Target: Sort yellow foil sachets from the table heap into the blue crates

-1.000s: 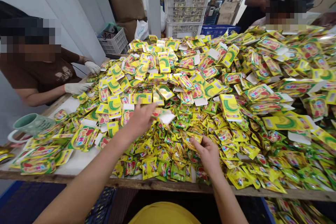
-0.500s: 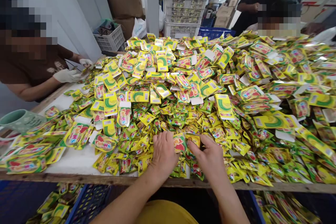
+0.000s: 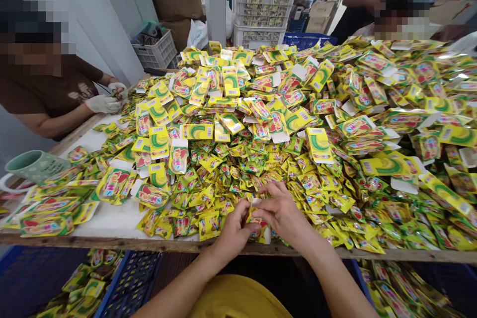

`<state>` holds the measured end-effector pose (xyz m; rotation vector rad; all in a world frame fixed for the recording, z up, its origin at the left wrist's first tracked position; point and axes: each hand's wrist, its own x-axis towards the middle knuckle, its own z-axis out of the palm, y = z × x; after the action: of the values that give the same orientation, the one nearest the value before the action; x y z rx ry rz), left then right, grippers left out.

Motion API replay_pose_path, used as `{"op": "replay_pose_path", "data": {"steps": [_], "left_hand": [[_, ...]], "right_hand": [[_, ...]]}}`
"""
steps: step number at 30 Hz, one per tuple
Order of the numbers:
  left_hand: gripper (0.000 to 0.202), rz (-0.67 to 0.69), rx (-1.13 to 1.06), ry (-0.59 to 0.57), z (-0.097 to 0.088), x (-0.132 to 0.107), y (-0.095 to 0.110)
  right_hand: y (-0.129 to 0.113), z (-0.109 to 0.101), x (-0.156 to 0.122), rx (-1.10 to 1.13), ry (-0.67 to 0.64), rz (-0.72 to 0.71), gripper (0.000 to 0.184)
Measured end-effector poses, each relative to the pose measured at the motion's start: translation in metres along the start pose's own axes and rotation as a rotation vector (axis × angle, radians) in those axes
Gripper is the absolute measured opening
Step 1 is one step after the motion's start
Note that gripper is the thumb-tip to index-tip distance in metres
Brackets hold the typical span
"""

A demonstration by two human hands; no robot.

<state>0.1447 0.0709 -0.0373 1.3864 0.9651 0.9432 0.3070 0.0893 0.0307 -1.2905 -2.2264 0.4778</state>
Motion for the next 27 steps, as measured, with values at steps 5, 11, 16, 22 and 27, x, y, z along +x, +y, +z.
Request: {"op": "replay_pose_path", "data": {"steps": [5, 11, 16, 22, 27], "left_hand": [[0.019, -0.048, -0.029, -0.006, -0.004, -0.003, 0.003], [0.022, -0.097, -0.241, -0.01, -0.005, -0.003, 0.002], [0.024, -0.131, -0.233, 0.05, -0.008, -0.01, 0.013], [0.022, -0.323, -0.364, -0.046, -0.024, -0.009, 0.035], [0.026, -0.409, -0.517, -0.101, -0.029, -0.011, 0.042]], "right_hand": [[0.001, 0.014, -0.023, 0.067, 0.013, 0.001, 0.012], [-0.003, 0.015, -0.042, 0.137, 0.181, 0.14, 0.008], [-0.01, 0.027, -0.049, 0.597, 0.416, 0.503, 0.017], [-0.016, 0.05, -0.051, 1.182, 0.332, 0.723, 0.027], [-0.02, 0.045, -0.048, 0.976, 0.207, 0.539, 0.02]]}}
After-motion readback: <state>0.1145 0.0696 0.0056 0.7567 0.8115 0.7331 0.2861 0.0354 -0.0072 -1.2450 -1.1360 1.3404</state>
